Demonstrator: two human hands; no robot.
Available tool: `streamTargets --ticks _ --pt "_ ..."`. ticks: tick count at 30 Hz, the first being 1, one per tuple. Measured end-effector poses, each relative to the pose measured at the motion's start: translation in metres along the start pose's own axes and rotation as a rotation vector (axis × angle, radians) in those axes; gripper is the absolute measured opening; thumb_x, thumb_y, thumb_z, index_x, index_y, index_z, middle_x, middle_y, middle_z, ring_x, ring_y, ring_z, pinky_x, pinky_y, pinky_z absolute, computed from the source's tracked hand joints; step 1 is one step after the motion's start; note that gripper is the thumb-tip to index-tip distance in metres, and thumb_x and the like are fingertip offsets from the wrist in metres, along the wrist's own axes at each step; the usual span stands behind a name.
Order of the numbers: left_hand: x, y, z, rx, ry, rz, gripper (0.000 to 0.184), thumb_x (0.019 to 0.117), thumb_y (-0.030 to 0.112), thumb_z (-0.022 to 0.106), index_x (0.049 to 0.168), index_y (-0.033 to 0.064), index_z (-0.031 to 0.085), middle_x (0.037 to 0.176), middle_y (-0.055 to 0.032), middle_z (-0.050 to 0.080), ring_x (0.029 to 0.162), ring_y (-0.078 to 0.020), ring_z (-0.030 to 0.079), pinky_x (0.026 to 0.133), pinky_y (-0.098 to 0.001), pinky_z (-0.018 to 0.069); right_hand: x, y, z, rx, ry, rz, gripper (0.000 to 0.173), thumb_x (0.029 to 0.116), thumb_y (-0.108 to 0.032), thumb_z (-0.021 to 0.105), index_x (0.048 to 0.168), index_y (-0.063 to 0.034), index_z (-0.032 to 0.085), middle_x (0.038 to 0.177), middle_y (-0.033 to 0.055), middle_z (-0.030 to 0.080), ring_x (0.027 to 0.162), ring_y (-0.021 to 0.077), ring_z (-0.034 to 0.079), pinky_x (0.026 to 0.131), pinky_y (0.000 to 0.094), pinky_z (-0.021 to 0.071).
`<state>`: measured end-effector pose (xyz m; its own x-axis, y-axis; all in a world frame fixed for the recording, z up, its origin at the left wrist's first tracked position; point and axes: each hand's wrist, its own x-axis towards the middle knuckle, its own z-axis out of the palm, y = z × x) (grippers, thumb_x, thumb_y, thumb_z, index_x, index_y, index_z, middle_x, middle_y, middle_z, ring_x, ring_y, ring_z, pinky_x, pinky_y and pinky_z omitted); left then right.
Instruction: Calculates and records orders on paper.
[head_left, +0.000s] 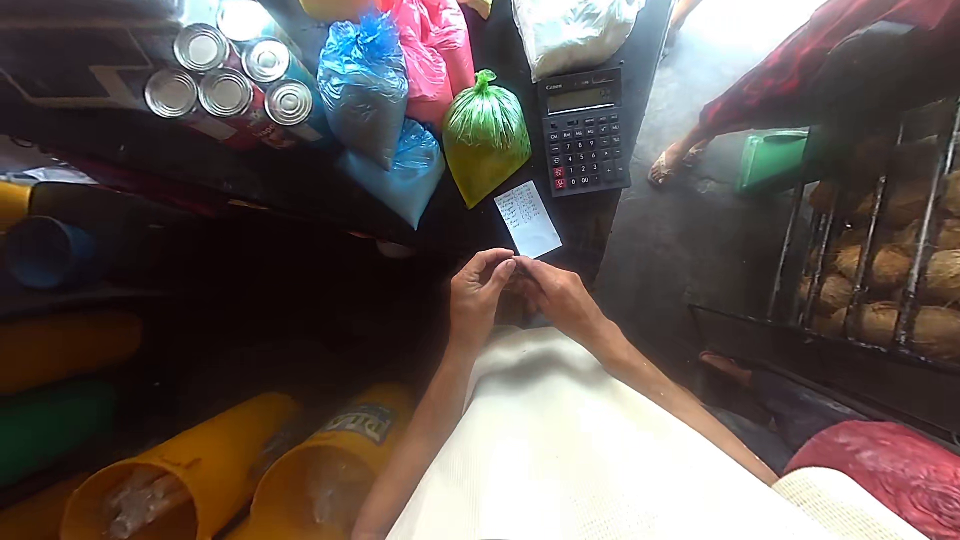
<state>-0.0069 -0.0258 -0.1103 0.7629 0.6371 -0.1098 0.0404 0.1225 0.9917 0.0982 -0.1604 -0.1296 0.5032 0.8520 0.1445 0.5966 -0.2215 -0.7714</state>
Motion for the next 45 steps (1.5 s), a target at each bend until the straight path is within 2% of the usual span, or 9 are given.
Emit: streamTargets --ticks 11,15,18,23,27,33,35,38,45 --pt "0.01 -0.004 0.025 -0.067 0.065 0.019 0.041 0.0953 -0.001 0.066 0.134 0.0046 0.055 0.11 -0.0108 0.072 0.095 -0.0205 0.072 0.086 -0.0377 0.0616 0.022 0.024 -0.032 0.191 -0.126 0.022 0.035 0.1026 -0.015 0.06 0.136 -0.0049 0.064 0.101 0.0086 0.075 0.084 0.0145 0.071 0.08 0.0328 0.0598" --pt "0.01 -0.01 0.041 0.057 0.162 0.16 0.025 0.0937 -0.004 0.068 0.119 -0.0008 0.068 0.108 -0.0085 0.073 0.094 -0.0151 0.072 0.086 -0.0315 0.0617 0.024 0.024 -0.031 0.224 -0.176 0.129 0.048 0.1037 -0.017 0.059 0.148 -0.0004 0.05 0.079 0.01 0.068 0.064 0.0167 0.064 0.066 0.0342 0.0569" --pt "0.011 -0.014 0.045 0.114 0.155 0.187 0.023 0.0934 -0.004 0.068 0.116 -0.0012 0.07 0.11 -0.0085 0.073 0.094 -0.0142 0.072 0.086 -0.0312 0.062 0.019 0.027 -0.028 0.261 -0.163 0.143 0.045 0.1049 -0.016 0.056 0.147 -0.0002 0.051 0.079 0.0096 0.068 0.065 0.0155 0.064 0.067 0.0325 0.0576" --pt "0.013 -0.014 0.045 0.084 0.146 0.104 0.042 0.0954 -0.001 0.067 0.136 0.003 0.058 0.109 -0.008 0.072 0.097 -0.0149 0.071 0.087 -0.0317 0.0603 0.022 0.035 -0.038 0.232 -0.253 0.126 0.048 0.1057 -0.017 0.054 0.15 -0.0007 0.047 0.087 0.0109 0.07 0.073 0.0174 0.067 0.074 0.035 0.0586" --pt "0.016 -0.014 0.035 0.061 0.168 0.157 0.028 0.0974 -0.001 0.064 0.125 0.0005 0.065 0.109 -0.0096 0.073 0.098 -0.0187 0.072 0.09 -0.0352 0.0606 0.021 0.047 -0.056 0.259 -0.308 0.096 0.039 0.1069 -0.016 0.05 0.145 -0.0063 0.055 0.088 0.0082 0.07 0.073 0.0158 0.066 0.072 0.0347 0.0584" --pt "0.037 -0.021 0.013 0.707 0.141 0.28 0.024 0.1014 0.012 0.062 0.122 0.003 0.069 0.122 -0.0095 0.069 0.115 -0.0172 0.066 0.101 -0.0338 0.0542 0.032 0.09 -0.11 0.095 0.075 0.343 0.03 0.1056 -0.019 0.052 0.13 -0.004 0.06 0.105 0.0122 0.068 0.079 0.0179 0.065 0.07 0.0384 0.0571" --pt "0.058 -0.019 0.02 0.974 -0.006 0.272 0.033 0.1004 0.02 0.064 0.13 0.0062 0.066 0.135 -0.0126 0.062 0.129 -0.0286 0.057 0.107 -0.0453 0.0488 0.049 0.102 -0.128 0.03 0.165 0.398 0.031 0.1056 -0.023 0.053 0.133 -0.0084 0.059 0.093 0.0109 0.066 0.067 0.0175 0.06 0.06 0.0377 0.0527" --pt "0.085 -0.016 0.036 1.287 -0.177 0.168 0.055 0.0944 0.035 0.072 0.141 0.0084 0.059 0.145 -0.017 0.053 0.132 -0.0403 0.052 0.096 -0.057 0.0503 0.066 0.101 -0.145 0.083 0.179 0.416 0.03 0.1078 -0.03 0.05 0.134 -0.0177 0.06 0.069 0.0056 0.054 0.046 0.015 0.045 0.042 0.0324 0.0405" --pt "0.105 0.004 0.051 1.456 -0.255 -0.054 0.072 0.084 0.036 0.084 0.143 0.007 0.056 0.142 -0.0192 0.053 0.126 -0.0437 0.052 0.089 -0.0605 0.0506 0.04 0.085 -0.102 0.161 -0.039 0.348 0.023 0.1033 -0.021 0.058 0.119 -0.0079 0.07 0.092 0.0075 0.07 0.075 0.0157 0.066 0.07 0.0385 0.0572"
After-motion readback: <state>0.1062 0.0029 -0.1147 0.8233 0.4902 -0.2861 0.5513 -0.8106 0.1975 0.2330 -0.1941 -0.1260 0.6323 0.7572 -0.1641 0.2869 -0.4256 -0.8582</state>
